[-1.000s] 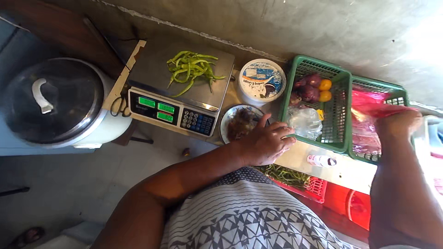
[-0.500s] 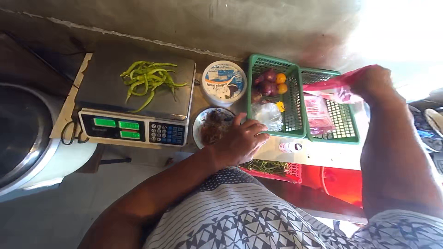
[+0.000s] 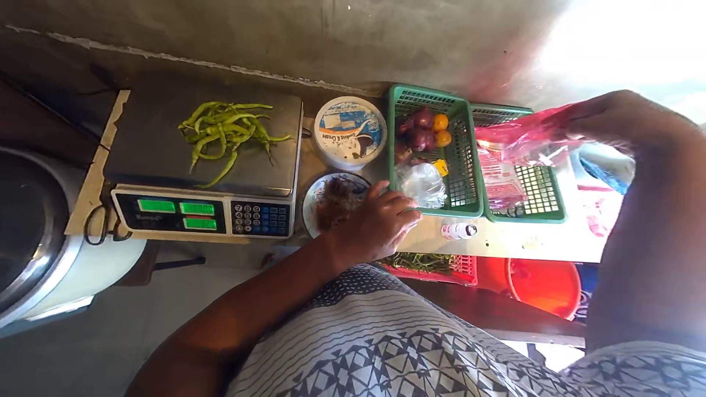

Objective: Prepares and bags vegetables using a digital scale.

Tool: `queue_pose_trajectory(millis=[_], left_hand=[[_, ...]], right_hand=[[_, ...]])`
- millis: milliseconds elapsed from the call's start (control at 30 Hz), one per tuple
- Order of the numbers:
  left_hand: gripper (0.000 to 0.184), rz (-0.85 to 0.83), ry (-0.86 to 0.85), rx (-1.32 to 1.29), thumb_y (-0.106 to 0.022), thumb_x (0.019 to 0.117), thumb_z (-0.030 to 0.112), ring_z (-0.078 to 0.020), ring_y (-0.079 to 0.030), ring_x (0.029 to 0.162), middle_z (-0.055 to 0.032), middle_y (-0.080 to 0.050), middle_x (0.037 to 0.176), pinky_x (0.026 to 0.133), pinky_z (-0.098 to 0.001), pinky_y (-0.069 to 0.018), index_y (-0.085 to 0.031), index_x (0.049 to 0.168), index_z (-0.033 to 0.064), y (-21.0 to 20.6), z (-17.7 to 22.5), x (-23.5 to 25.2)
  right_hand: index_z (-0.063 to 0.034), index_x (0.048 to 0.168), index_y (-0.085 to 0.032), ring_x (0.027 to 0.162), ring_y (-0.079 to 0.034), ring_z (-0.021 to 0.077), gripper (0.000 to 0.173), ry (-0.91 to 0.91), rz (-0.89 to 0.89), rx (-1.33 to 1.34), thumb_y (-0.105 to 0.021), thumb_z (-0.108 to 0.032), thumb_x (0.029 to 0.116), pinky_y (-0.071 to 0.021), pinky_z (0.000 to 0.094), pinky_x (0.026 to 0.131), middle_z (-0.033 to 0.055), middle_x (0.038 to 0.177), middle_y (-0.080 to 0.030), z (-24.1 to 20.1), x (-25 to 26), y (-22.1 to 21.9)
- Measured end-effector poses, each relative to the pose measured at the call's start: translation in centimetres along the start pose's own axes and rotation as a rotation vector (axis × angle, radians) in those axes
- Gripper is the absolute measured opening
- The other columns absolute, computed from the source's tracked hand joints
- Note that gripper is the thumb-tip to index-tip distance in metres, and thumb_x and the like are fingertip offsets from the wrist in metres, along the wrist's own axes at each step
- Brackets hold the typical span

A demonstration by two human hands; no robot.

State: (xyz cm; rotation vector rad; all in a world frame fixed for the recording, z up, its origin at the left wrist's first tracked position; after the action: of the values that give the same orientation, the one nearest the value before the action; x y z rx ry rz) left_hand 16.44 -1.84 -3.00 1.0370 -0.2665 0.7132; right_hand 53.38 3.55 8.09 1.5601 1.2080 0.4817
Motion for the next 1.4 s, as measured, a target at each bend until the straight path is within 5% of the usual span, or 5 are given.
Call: queue_pose_trajectory(millis=[800,1000,1100,1300,1400], left_hand=[[0.022,-0.003,-0.097,-0.053,-0.059,0.0972,0.015,-0.021,-0.07,0.103,-0.0045,-0.076,0.102,0.111,-0.0546,-0.0397,-0.078,0.107,0.0099,0.9,0.2,-0.8],[0.022,0.127,0.026,-0.109,-0.059,0.0984,0.012,-0.0203,-0.069,0.108,-0.0066,-0.075,0.111,0.11,-0.0525,-0.0427,-0.077,0.111,0.0072,3.9,-0.5,-0.8],[0.031,0.23,0.178,-0.31,-0.063,0.0974,0.016,-0.0215,-0.063,0.119,-0.0106,-0.07,0.124,0.108,-0.0468,-0.0449,-0.069,0.124,0.0015,7.2,-0.5,0.1],[0.1,0.255,0.376,-0.649,-0.082,0.0817,0.023,-0.0215,-0.059,0.125,-0.0175,-0.059,0.137,0.106,-0.0376,-0.0507,-0.023,0.158,-0.0001,12.6,-0.8,-0.2],[0.052,0.346,0.42,-0.662,-0.073,0.0902,0.004,-0.0177,-0.07,0.099,-0.0148,-0.071,0.108,0.09,-0.0339,-0.0592,-0.053,0.137,-0.006,14.6,-1.9,-2.0]], right_hand=[[0.0055,0.1,-0.074,0.099,-0.062,0.0637,0.016,0.133,0.164,-0.356,-0.065,-0.007,0.1001,-0.0404,0.0838,0.084,0.0394,0.1,-0.067,-0.1,-5.0,-0.7],[0.0231,0.103,-0.055,0.096,-0.063,0.0262,0.027,0.293,0.207,0.113,-0.049,-0.003,0.1018,-0.0481,0.0399,0.093,0.0324,0.103,-0.062,-2.0,-5.7,4.3],[-0.0224,0.091,-0.066,0.074,-0.064,-0.0075,0.014,0.662,0.078,0.254,-0.061,-0.03,0.1008,-0.0566,0.0154,0.07,-0.0169,0.081,-0.067,-10.8,-11.4,0.6],[-0.0182,0.091,-0.067,0.069,-0.063,0.0015,0.012,0.835,-0.225,0.291,-0.068,-0.029,0.0961,-0.0529,0.0174,0.059,-0.0077,0.08,-0.067,-22.9,-15.2,-9.4],[-0.014,0.096,-0.07,0.069,-0.065,0.0052,0.011,0.897,-0.307,0.345,-0.062,-0.021,0.1011,-0.0555,0.0186,0.06,-0.0036,0.082,-0.07,-25.3,-15.3,-11.7]])
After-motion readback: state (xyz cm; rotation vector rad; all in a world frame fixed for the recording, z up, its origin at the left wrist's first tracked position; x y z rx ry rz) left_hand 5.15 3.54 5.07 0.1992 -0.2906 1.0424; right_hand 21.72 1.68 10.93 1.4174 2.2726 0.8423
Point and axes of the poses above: each hand's wrist, its own x-axis towards the middle knuckle, its own y-axis out of the back of the hand, z = x × y, the point moved 5 cm from there along x, towards the middle knuckle
